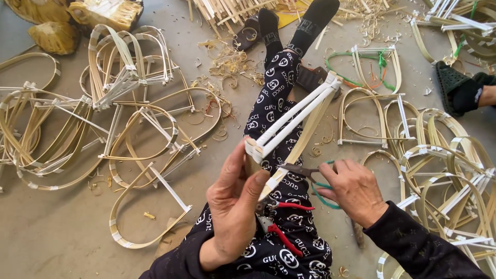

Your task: Assembling and securing wooden/bamboo frames using strips and tools in a manufacturing environment.

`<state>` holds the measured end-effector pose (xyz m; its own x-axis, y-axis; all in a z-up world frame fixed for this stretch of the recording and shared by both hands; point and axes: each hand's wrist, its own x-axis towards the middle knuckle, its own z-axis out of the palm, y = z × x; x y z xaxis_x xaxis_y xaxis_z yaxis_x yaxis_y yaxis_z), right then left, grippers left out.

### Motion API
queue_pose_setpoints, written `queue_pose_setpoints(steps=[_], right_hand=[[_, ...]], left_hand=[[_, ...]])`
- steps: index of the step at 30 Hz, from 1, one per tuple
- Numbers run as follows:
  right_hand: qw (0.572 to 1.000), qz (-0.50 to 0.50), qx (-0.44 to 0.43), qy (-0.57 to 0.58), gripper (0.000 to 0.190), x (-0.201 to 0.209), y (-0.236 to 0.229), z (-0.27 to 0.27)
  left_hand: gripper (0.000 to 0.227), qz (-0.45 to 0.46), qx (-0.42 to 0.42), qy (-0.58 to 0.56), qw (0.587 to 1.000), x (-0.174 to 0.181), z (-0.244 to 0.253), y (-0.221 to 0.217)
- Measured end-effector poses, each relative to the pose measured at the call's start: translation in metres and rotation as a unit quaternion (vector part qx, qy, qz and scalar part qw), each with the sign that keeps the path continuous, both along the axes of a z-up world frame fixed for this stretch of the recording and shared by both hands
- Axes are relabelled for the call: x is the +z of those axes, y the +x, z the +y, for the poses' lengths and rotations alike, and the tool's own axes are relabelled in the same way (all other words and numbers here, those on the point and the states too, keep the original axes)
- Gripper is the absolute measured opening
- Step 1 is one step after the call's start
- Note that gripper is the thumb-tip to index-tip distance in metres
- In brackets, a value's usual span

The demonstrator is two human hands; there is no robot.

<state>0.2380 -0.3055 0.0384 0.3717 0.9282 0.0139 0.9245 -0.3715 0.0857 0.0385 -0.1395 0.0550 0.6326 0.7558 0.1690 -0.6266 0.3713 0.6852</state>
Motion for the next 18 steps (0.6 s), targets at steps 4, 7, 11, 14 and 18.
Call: queue_pose_setpoints(steps=[4, 7, 11, 14, 18], right_hand=[[0.98, 0.167, -0.103, -0.029, 0.044, -0.039, -0.004, -0.028], [0.917, 0.31, -0.251, -0.005, 0.049, -0.098, -0.006, -0.051], [0.952, 0.232, -0.162, 0.118, 0.055, -0.232, 0.024, -0.113], [0.936, 0.282, -0.114, 0.175, 0.05, -0.231, 0.03, -0.101], [0.671, 0.668, -0.173, 0.271, 0.058, -0.154, 0.012, -0.072]], left_hand=[[0.054, 0.03, 0.028, 0.011, 0.999, -0.019, 0.031, -0.008], [0.049, -0.019, 0.085, 0.02, 0.996, -0.032, 0.058, -0.021], [0.051, -0.012, 0.122, -0.07, 0.99, -0.046, 0.083, -0.032], [0.048, 0.02, 0.075, -0.161, 0.984, -0.08, 0.083, -0.03], [0.051, 0.024, -0.096, -0.269, 0.958, -0.104, 0.046, -0.006]])
